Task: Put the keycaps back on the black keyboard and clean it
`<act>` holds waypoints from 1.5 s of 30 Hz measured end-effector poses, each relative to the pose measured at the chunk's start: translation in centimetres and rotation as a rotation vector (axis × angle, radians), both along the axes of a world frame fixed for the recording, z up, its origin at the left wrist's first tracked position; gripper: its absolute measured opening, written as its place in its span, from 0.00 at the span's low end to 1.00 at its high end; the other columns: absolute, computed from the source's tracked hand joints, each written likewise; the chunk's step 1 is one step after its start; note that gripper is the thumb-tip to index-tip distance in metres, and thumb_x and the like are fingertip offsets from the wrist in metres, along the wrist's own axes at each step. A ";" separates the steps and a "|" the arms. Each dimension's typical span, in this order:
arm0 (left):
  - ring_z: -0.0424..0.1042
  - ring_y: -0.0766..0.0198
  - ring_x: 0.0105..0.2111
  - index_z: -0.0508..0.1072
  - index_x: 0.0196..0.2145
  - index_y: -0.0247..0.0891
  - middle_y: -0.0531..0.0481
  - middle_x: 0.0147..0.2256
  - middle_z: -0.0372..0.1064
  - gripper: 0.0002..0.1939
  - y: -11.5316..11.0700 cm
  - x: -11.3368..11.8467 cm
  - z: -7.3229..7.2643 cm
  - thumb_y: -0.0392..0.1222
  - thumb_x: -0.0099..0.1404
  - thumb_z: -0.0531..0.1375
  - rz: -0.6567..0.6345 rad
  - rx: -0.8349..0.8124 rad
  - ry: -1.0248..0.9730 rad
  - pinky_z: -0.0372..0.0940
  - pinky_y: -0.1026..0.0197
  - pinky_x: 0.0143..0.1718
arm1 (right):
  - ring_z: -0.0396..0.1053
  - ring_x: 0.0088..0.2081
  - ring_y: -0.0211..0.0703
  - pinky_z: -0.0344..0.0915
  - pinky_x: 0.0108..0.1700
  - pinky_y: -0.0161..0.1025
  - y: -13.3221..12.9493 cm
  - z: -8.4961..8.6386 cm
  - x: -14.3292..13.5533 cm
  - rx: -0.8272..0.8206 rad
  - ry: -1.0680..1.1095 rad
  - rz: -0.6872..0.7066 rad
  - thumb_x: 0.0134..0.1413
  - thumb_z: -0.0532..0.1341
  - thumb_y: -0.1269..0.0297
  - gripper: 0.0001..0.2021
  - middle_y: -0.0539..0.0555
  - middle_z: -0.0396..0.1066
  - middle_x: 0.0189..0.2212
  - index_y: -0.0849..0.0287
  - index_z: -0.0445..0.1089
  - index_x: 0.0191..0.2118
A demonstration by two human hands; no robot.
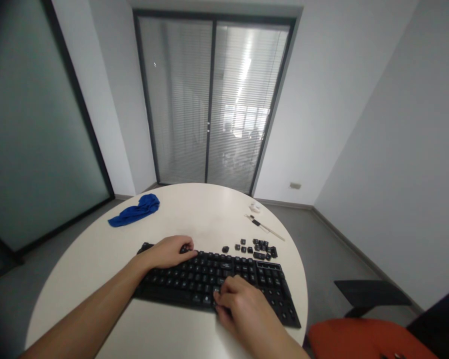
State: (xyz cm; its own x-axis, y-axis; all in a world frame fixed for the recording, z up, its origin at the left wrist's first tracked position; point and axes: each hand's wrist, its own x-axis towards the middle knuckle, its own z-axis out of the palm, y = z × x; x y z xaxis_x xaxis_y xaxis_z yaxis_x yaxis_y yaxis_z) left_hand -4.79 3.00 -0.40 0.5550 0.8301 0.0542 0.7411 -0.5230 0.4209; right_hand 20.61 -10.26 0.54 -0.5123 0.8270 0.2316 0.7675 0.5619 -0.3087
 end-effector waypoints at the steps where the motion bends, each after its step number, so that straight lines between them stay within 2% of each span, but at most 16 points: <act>1: 0.73 0.54 0.39 0.74 0.39 0.42 0.47 0.40 0.76 0.22 0.0 0.0 0.0 0.62 0.67 0.52 0.000 0.001 -0.001 0.64 0.57 0.41 | 0.73 0.36 0.43 0.66 0.37 0.36 -0.1 0.0 0.0 0.007 -0.009 0.004 0.61 0.57 0.72 0.13 0.53 0.74 0.32 0.55 0.80 0.34; 8: 0.73 0.54 0.39 0.74 0.39 0.42 0.47 0.40 0.76 0.22 0.0 0.0 0.0 0.62 0.67 0.52 -0.004 0.001 0.000 0.64 0.57 0.40 | 0.72 0.34 0.43 0.65 0.35 0.37 -0.1 0.3 -0.1 0.032 -0.066 -0.045 0.60 0.58 0.74 0.13 0.51 0.74 0.29 0.57 0.76 0.28; 14: 0.73 0.54 0.40 0.74 0.40 0.42 0.47 0.40 0.76 0.22 0.0 0.0 0.0 0.62 0.67 0.52 -0.006 0.005 0.006 0.64 0.57 0.40 | 0.71 0.35 0.41 0.62 0.35 0.34 0.1 0.1 -0.3 -0.004 -0.106 -0.028 0.49 0.62 0.80 0.12 0.49 0.74 0.30 0.57 0.73 0.22; 17: 0.73 0.54 0.40 0.74 0.40 0.42 0.47 0.40 0.76 0.21 0.1 0.0 -0.1 0.61 0.67 0.52 -0.009 0.007 0.010 0.64 0.57 0.41 | 0.72 0.34 0.40 0.62 0.36 0.34 0.2 0.7 -0.1 -0.062 -0.088 -0.029 0.49 0.62 0.79 0.11 0.48 0.75 0.30 0.57 0.74 0.23; 19: 0.73 0.54 0.40 0.74 0.40 0.43 0.48 0.40 0.76 0.21 0.1 0.0 -0.1 0.61 0.66 0.53 -0.008 0.006 0.008 0.64 0.57 0.41 | 0.72 0.34 0.40 0.62 0.37 0.33 0.5 1.6 0.1 -0.131 -0.053 -0.008 0.51 0.64 0.75 0.08 0.48 0.75 0.30 0.55 0.76 0.26; 22: 0.73 0.54 0.39 0.74 0.40 0.42 0.47 0.40 0.76 0.21 0.1 0.1 0.0 0.61 0.67 0.52 -0.010 0.002 0.009 0.64 0.57 0.40 | 0.72 0.33 0.40 0.62 0.36 0.34 1.9 2.7 0.5 -0.187 0.021 -0.048 0.56 0.64 0.65 0.05 0.48 0.76 0.31 0.54 0.77 0.30; 26: 0.73 0.54 0.40 0.74 0.40 0.42 0.47 0.41 0.76 0.22 0.0 0.1 0.2 0.62 0.67 0.52 -0.012 -0.005 0.009 0.63 0.57 0.40 | 0.74 0.40 0.45 0.64 0.44 0.38 5.7 2.7 1.2 -0.067 0.065 -0.186 0.61 0.61 0.64 0.07 0.51 0.78 0.36 0.54 0.78 0.38; 30: 0.73 0.53 0.39 0.74 0.40 0.41 0.46 0.41 0.76 0.22 0.0 0.0 0.2 0.61 0.66 0.52 -0.009 -0.006 0.013 0.63 0.57 0.39 | 0.73 0.47 0.50 0.64 0.49 0.41 9.9 2.3 1.8 -0.025 -0.111 -0.229 0.60 0.60 0.65 0.10 0.56 0.78 0.43 0.56 0.79 0.44; 33: 0.73 0.53 0.39 0.74 0.40 0.42 0.47 0.40 0.76 0.22 0.0 0.0 0.1 0.62 0.66 0.52 -0.009 -0.011 0.009 0.63 0.57 0.40 | 0.73 0.48 0.53 0.65 0.49 0.42 11.9 2.4 1.6 -0.059 -0.226 -0.250 0.57 0.63 0.64 0.11 0.59 0.78 0.43 0.55 0.80 0.44; 37: 0.73 0.53 0.39 0.74 0.39 0.42 0.47 0.39 0.76 0.22 0.0 0.0 0.2 0.62 0.66 0.53 -0.006 -0.013 0.005 0.63 0.57 0.39 | 0.76 0.43 0.52 0.67 0.44 0.40 12.6 2.6 1.0 -0.107 -0.259 -0.235 0.51 0.65 0.68 0.10 0.56 0.81 0.37 0.52 0.82 0.38; 40: 0.73 0.54 0.38 0.74 0.39 0.42 0.47 0.39 0.76 0.21 0.1 0.1 0.2 0.62 0.66 0.53 -0.009 -0.005 0.006 0.63 0.57 0.38 | 0.76 0.42 0.52 0.67 0.43 0.39 12.5 2.6 0.8 -0.120 -0.258 -0.233 0.48 0.64 0.70 0.12 0.55 0.81 0.37 0.53 0.82 0.38; 45: 0.73 0.54 0.39 0.74 0.39 0.42 0.47 0.39 0.76 0.21 0.1 0.0 0.0 0.61 0.67 0.53 -0.011 0.003 0.010 0.63 0.58 0.38 | 0.77 0.40 0.52 0.67 0.42 0.39 12.4 2.3 0.9 -0.127 -0.205 -0.248 0.51 0.64 0.64 0.10 0.55 0.81 0.35 0.53 0.81 0.38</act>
State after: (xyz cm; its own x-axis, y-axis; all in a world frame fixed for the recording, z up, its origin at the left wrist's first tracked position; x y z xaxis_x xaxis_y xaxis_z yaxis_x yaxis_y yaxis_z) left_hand -4.74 3.10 -0.38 0.5646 0.8238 0.0508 0.7397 -0.5323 0.4118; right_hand 21.54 2.14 2.81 -0.3174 0.9478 0.0315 0.9292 0.3175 -0.1890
